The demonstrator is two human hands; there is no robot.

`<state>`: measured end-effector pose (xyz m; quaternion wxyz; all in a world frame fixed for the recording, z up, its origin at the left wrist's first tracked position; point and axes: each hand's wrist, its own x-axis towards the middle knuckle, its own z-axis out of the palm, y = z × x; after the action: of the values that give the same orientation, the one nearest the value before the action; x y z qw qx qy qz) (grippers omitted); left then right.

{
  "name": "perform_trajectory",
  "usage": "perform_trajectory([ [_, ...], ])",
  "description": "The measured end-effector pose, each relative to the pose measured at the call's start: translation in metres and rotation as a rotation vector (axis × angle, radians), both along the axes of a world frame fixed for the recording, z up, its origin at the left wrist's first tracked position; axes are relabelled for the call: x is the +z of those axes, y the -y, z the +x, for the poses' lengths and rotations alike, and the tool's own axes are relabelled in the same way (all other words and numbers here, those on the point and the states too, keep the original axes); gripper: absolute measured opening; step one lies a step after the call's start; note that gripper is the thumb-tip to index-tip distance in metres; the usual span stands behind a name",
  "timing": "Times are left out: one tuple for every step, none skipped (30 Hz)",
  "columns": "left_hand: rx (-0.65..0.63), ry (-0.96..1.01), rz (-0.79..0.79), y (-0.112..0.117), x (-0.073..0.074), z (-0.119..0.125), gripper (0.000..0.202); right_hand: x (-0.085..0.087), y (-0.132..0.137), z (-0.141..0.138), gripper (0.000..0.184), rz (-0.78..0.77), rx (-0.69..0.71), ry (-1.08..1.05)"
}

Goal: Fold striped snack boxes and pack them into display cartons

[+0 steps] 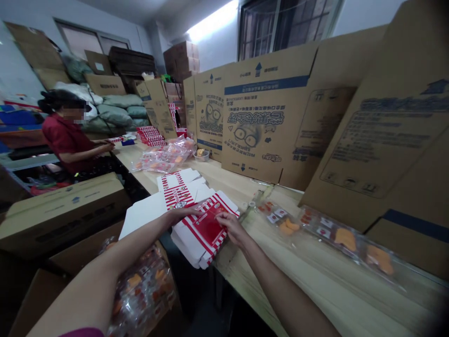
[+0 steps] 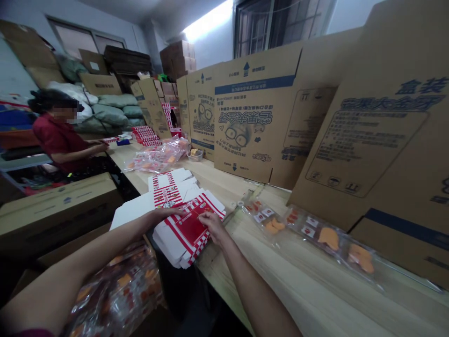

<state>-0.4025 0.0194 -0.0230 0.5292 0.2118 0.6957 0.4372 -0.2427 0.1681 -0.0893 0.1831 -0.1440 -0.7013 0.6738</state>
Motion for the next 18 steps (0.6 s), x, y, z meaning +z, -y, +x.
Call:
perform_trajectory([
  [-0.033,-0.012,-0.020,-0.006,0.002,0.004,0.053,0.001,0.000,0.005,0.020,0.002,-0.008,-0.010],
  [-0.064,-0.031,-0.036,-0.012,0.003,0.007,0.051,0.004,0.000,0.009,0.020,0.011,-0.013,-0.015],
  [-0.087,-0.060,-0.044,-0.018,0.005,0.011,0.049,0.008,0.000,0.011,0.019,0.027,-0.020,-0.017],
  [-0.103,-0.100,-0.050,-0.025,0.006,0.015,0.047,0.013,0.000,0.011,0.017,0.050,-0.030,-0.021],
  [-0.111,-0.150,-0.058,-0.030,0.008,0.019,0.045,0.021,-0.002,0.009,0.016,0.079,-0.048,-0.027],
  [-0.113,-0.209,-0.067,-0.036,0.010,0.024,0.044,0.029,-0.005,0.007,0.015,0.111,-0.077,-0.036],
  [-0.112,-0.275,-0.076,-0.040,0.013,0.028,0.044,0.039,-0.011,0.005,0.014,0.146,-0.120,-0.048],
  [-0.111,-0.342,-0.082,-0.042,0.017,0.033,0.045,0.048,-0.019,0.004,0.014,0.178,-0.175,-0.059],
  [-0.112,-0.407,-0.082,-0.043,0.021,0.038,0.047,0.057,-0.030,0.004,0.013,0.204,-0.240,-0.067],
  [-0.116,-0.468,-0.075,-0.042,0.027,0.043,0.049,0.065,-0.042,0.006,0.013,0.223,-0.306,-0.070],
  [-0.122,-0.526,-0.062,-0.040,0.033,0.047,0.053,0.072,-0.056,0.009,0.013,0.234,-0.369,-0.068],
  [-0.126,-0.577,-0.047,-0.036,0.040,0.052,0.057,0.076,-0.070,0.013,0.013,0.236,-0.423,-0.061],
  [-0.125,-0.620,-0.035,-0.031,0.047,0.057,0.061,0.079,-0.083,0.018,0.013,0.229,-0.466,-0.051],
  [-0.129,-0.666,-0.024,-0.025,0.054,0.062,0.066,0.080,-0.094,0.023,0.015,0.216,-0.497,-0.039],
  [-0.140,-0.717,-0.010,-0.018,0.059,0.067,0.071,0.080,-0.103,0.028,0.016,0.197,-0.515,-0.024],
  [-0.161,-0.769,0.009,-0.011,0.063,0.071,0.076,0.080,-0.110,0.033,0.018,0.174,-0.522,-0.007],
  [-0.190,-0.813,0.031,-0.004,0.066,0.075,0.080,0.079,-0.114,0.038,0.021,0.149,-0.517,0.010],
  [-0.226,-0.840,0.048,0.003,0.066,0.078,0.081,0.079,-0.115,0.043,0.022,0.126,-0.504,0.027],
])
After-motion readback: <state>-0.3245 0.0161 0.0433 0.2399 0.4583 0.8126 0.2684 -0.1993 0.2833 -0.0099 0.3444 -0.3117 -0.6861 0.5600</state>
